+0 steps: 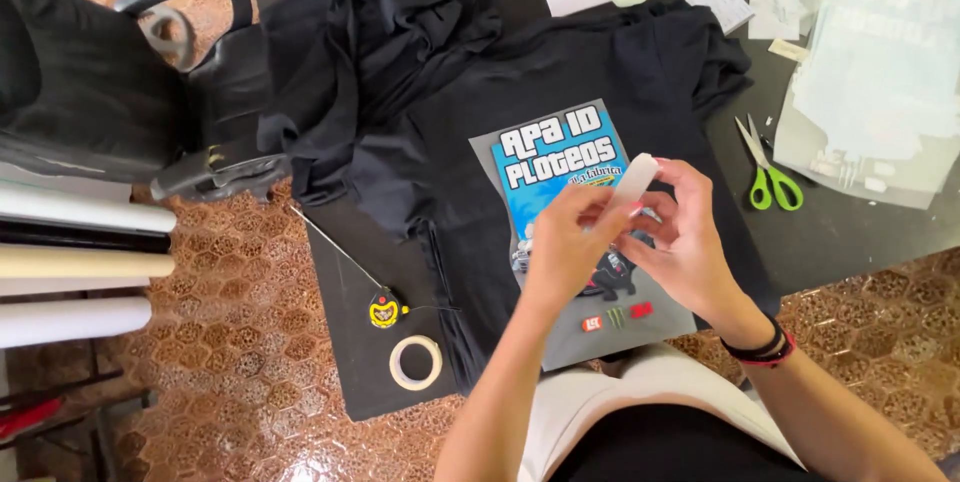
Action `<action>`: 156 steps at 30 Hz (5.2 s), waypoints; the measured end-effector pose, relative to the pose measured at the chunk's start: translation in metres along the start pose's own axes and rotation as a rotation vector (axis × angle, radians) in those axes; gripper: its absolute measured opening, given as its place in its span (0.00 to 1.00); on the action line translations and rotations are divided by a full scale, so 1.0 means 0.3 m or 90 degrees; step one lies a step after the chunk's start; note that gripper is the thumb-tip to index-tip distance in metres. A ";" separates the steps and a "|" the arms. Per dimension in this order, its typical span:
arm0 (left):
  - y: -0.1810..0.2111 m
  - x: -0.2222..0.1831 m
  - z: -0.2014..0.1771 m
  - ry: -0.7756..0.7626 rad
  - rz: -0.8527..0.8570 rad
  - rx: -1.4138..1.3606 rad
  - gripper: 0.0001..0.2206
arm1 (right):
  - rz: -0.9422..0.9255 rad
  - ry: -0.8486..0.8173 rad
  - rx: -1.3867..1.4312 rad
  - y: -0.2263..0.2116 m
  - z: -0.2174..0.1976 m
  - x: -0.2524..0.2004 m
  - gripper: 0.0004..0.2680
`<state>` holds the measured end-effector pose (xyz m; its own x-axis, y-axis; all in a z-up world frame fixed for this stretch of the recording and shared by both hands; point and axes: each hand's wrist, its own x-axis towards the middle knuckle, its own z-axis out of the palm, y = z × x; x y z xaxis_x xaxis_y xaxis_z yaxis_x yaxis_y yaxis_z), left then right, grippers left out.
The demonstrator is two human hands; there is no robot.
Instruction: Aligning a heat transfer graphic on a black t-shirt using a tape measure and marking positions with tape in a print shop.
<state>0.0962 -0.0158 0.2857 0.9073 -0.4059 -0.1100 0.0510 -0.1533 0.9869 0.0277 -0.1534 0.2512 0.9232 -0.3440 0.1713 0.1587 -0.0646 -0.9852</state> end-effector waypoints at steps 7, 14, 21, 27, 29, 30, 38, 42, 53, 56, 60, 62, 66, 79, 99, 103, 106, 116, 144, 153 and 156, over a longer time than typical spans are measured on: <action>-0.209 0.041 0.017 -0.049 0.071 0.183 0.08 | 0.176 0.133 -0.138 -0.040 -0.063 -0.012 0.43; -0.243 0.016 0.122 -0.131 0.280 0.722 0.23 | -0.288 -0.121 -0.730 0.134 -0.160 0.035 0.03; -0.301 0.017 0.130 -0.067 0.260 0.740 0.20 | -0.318 -0.276 -0.711 0.159 -0.167 0.121 0.04; -0.302 0.067 0.084 -0.143 0.148 0.607 0.17 | -0.332 -0.328 -0.695 0.251 -0.164 0.181 0.05; -0.354 0.093 0.075 -0.147 0.172 0.596 0.15 | -0.324 -0.339 -0.684 0.270 -0.165 0.202 0.05; -0.381 0.109 0.069 -0.150 0.199 0.586 0.14 | -0.319 -0.349 -0.674 0.282 -0.164 0.216 0.05; -0.642 0.239 0.080 -0.137 -0.124 0.191 0.07 | -0.343 -0.299 -0.592 0.351 -0.125 0.280 0.03; -0.633 0.387 -0.015 -0.028 -0.253 0.110 0.09 | -0.276 -0.221 -0.594 0.542 -0.205 0.296 0.02; -1.122 0.664 0.116 0.153 0.010 0.231 0.19 | 0.107 -0.350 -0.436 0.969 -0.190 0.972 0.05; -1.270 0.747 0.185 0.145 0.163 0.357 0.25 | 0.126 -0.439 -0.469 1.051 -0.081 1.109 0.05; -1.415 0.803 0.216 0.188 0.274 0.430 0.32 | 0.211 -0.482 -0.459 1.149 -0.023 1.176 0.08; -1.447 0.805 0.221 0.197 0.260 0.422 0.33 | 0.219 -0.502 -0.456 1.154 -0.001 1.184 0.07; -1.460 0.811 0.241 0.221 0.203 0.410 0.33 | 0.256 -0.584 -0.464 1.166 0.029 1.202 0.06; -1.470 0.817 0.260 0.226 0.120 0.456 0.34 | 0.237 -0.765 -0.709 1.181 0.201 1.263 0.04; -1.402 0.820 0.229 0.231 0.161 0.490 0.30 | 0.258 -0.711 -0.779 1.177 0.280 1.248 0.06; -1.396 0.823 0.225 0.237 0.166 0.488 0.30 | 0.273 -0.726 -0.774 1.126 0.298 1.256 0.06; -1.398 0.819 0.226 0.243 0.174 0.488 0.30 | 0.278 -0.716 -0.783 1.142 0.300 1.248 0.06; -1.409 0.822 0.230 0.248 0.184 0.501 0.31 | 0.218 -0.673 -0.854 1.261 0.292 1.216 0.06; -1.422 0.826 0.232 0.273 0.230 0.457 0.28 | -0.169 -0.085 -1.082 1.398 0.006 1.083 0.28; -1.476 0.807 0.263 0.279 0.218 0.389 0.18 | -0.354 -0.449 -0.771 1.386 0.139 0.862 0.23; -1.474 0.817 0.240 0.277 0.243 0.374 0.18 | -0.368 -0.424 -0.765 1.377 0.109 0.878 0.20</action>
<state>0.2661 -0.1124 -0.1863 0.9048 -0.1587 0.3951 -0.4106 -0.5712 0.7108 0.3479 -0.2401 -0.1108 0.8738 0.4566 0.1676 0.4790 -0.8675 -0.1340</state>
